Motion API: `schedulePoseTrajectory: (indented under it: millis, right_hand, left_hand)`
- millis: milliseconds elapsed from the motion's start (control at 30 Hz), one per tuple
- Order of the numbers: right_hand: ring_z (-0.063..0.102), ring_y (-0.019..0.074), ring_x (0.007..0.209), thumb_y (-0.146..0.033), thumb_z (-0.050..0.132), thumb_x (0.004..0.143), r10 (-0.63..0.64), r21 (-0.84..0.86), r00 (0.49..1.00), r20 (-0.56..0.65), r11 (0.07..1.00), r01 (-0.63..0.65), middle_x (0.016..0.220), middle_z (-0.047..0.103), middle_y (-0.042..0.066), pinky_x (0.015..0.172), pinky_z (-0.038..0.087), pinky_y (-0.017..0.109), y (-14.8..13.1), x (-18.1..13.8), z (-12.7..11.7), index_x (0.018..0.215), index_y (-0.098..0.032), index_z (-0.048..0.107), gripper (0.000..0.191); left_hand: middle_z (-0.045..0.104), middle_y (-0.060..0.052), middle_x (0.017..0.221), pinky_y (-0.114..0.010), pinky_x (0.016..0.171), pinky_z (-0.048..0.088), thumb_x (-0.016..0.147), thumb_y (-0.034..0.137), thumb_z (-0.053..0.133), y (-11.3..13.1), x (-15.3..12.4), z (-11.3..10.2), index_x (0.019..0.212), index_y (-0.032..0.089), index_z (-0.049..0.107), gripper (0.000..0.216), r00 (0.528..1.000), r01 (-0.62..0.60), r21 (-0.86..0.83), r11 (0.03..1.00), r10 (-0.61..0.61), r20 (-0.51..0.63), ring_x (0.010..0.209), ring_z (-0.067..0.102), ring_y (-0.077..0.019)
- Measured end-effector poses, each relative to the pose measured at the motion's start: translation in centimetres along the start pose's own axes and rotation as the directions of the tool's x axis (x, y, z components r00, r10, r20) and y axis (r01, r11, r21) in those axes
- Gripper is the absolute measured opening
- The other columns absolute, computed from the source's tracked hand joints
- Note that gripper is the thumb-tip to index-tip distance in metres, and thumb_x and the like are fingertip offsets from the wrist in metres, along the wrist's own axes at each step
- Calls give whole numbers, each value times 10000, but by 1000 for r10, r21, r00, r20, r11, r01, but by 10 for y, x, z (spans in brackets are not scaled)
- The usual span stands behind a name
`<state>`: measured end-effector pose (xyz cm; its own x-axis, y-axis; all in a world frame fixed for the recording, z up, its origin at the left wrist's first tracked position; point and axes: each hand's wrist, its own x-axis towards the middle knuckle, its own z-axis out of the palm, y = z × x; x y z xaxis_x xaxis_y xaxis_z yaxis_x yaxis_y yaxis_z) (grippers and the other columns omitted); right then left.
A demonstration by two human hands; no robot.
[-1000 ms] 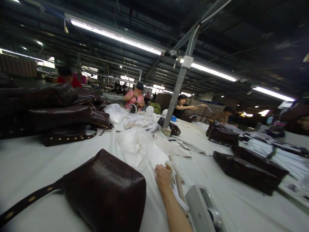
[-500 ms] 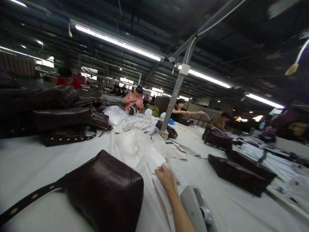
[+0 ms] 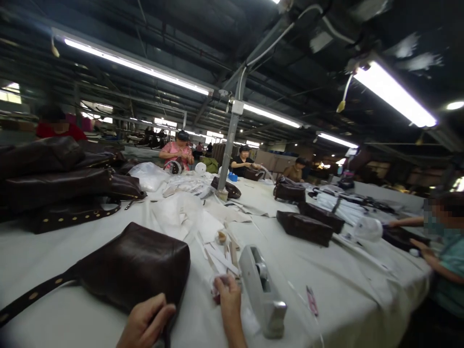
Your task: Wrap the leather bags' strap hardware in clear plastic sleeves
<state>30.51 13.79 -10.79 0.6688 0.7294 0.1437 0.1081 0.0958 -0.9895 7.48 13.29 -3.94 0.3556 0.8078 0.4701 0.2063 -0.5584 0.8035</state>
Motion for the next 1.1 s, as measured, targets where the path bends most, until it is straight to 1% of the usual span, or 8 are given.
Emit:
schedulePoseTrajectory:
  millis: [100, 200, 300, 500, 600, 667, 900, 1100]
  right_hand:
    - [459, 106, 403, -625, 698, 601, -30, 2, 999, 15, 1000, 30, 476, 515, -41, 375, 369, 210, 1, -6, 1, 581, -183, 541, 469]
    - [437, 114, 401, -636, 628, 694, -59, -36, 994, 88, 997, 62, 458, 495, -47, 391, 348, 224, -2, -12, 1, 590, -198, 529, 462]
    - [492, 143, 468, -615, 547, 784, -118, -130, 982, 150, 982, 138, 505, 544, -22, 463, 368, 245, -1, -14, 1, 622, -206, 540, 440]
    - [536, 163, 557, -477, 519, 854, -214, -289, 952, 219, 918, 272, 564, 579, -14, 544, 339, 255, 5, -12, 3, 613, -224, 525, 349]
    - [545, 168, 566, -429, 503, 874, -214, -341, 948, 234, 895, 287, 579, 591, -12, 547, 310, 267, 8, -11, 3, 630, -233, 519, 313]
    - [546, 172, 575, -406, 495, 882, -219, -372, 945, 244, 879, 300, 593, 599, -7, 548, 293, 277, 8, -11, 4, 635, -235, 512, 301]
    - [538, 161, 574, -427, 501, 881, -194, -336, 950, 247, 902, 271, 595, 600, -9, 553, 304, 270, 3, -11, 2, 636, -228, 528, 317]
    - [536, 156, 555, -481, 511, 816, -126, -68, 976, 177, 988, 140, 619, 611, 3, 541, 400, 260, -4, -5, -4, 784, -190, 658, 328]
  left_hand:
    - [504, 15, 561, -221, 546, 372, 952, 458, 323, 30, 48, 18, 578, 206, 432, 464, 999, 2, 40, 999, -4, 44, 535, 486, -128]
    - [641, -43, 816, -247, 720, 439, 943, 305, 378, 36, 100, 48, 815, 194, 608, 285, 991, -57, 320, 946, 15, 131, 775, 604, -174]
    - [629, -91, 1099, -292, 890, 436, 876, 202, 483, 20, 147, 88, 1062, 199, 648, 248, 969, -108, 526, 843, -28, 245, 1030, 584, -216]
    - [458, -155, 1394, -480, 1005, 371, 834, 168, 553, -28, 215, 163, 1067, 196, 681, 267, 938, -120, 648, 752, -127, 322, 1274, 413, -336]
    - [355, -110, 1491, -546, 1077, 266, 866, 228, 573, -46, 233, 187, 1031, 184, 684, 204, 928, -116, 649, 752, -151, 340, 1381, 260, -351]
    - [411, -96, 1453, -559, 1086, 259, 882, 269, 585, -56, 241, 197, 1054, 169, 660, 213, 923, -88, 638, 765, -178, 341, 1371, 289, -330]
    - [594, -86, 1192, -443, 877, 500, 887, 333, 606, -44, 261, 189, 1129, 155, 589, 301, 940, 32, 483, 875, -191, 283, 1030, 594, -229]
    - [634, 6, 742, -250, 709, 425, 842, 285, 607, 17, 225, 123, 753, 137, 644, 176, 965, -39, 250, 967, -29, 260, 747, 572, -138]
